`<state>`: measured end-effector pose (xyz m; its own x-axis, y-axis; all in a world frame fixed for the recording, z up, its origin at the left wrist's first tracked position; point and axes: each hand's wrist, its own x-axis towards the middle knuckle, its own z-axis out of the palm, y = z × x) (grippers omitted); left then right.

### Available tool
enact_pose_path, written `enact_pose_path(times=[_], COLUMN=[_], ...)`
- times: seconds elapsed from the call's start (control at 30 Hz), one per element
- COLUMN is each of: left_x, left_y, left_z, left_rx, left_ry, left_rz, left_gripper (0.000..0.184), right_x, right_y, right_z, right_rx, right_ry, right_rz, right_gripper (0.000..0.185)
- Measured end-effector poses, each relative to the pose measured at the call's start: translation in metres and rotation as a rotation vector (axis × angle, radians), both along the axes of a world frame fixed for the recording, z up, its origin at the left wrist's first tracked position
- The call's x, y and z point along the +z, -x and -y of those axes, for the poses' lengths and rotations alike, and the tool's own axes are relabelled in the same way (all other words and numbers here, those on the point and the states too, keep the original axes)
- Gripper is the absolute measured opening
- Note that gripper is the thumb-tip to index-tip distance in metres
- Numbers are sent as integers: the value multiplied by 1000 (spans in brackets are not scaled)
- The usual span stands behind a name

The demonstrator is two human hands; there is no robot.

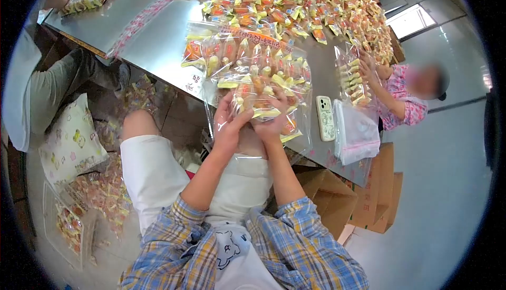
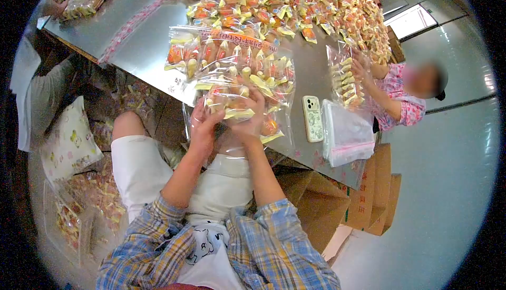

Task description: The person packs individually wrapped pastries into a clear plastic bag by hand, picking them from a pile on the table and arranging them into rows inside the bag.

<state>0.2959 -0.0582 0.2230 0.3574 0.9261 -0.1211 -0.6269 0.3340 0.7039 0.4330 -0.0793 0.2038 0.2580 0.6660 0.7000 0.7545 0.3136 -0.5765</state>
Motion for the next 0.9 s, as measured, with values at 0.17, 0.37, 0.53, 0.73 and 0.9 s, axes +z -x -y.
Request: enact_pose_path(times=[0.17, 0.37, 0.53, 0.73, 0.9], left_x=[-24, 2, -1, 8, 2], left_y=[1, 26, 27, 26, 17], left_z=[-6, -16, -16, -9, -25], left_rx=[111, 26, 71, 229, 247], left_ry=[-285, -591, -606, -812, -788], left_rz=[-677, -932, -774, -939, -873], left_gripper=[77, 56, 50, 60, 47], right_x=[7, 4, -1, -12, -19], right_y=[0, 7, 4, -2, -5], right_z=[10, 10, 9, 11, 11], right_rx=[24, -54, -50, -55, -54], right_ry=[222, 278, 136, 103, 82], right_rz=[141, 221, 236, 186, 183], right_gripper=[58, 59, 53, 55, 52])
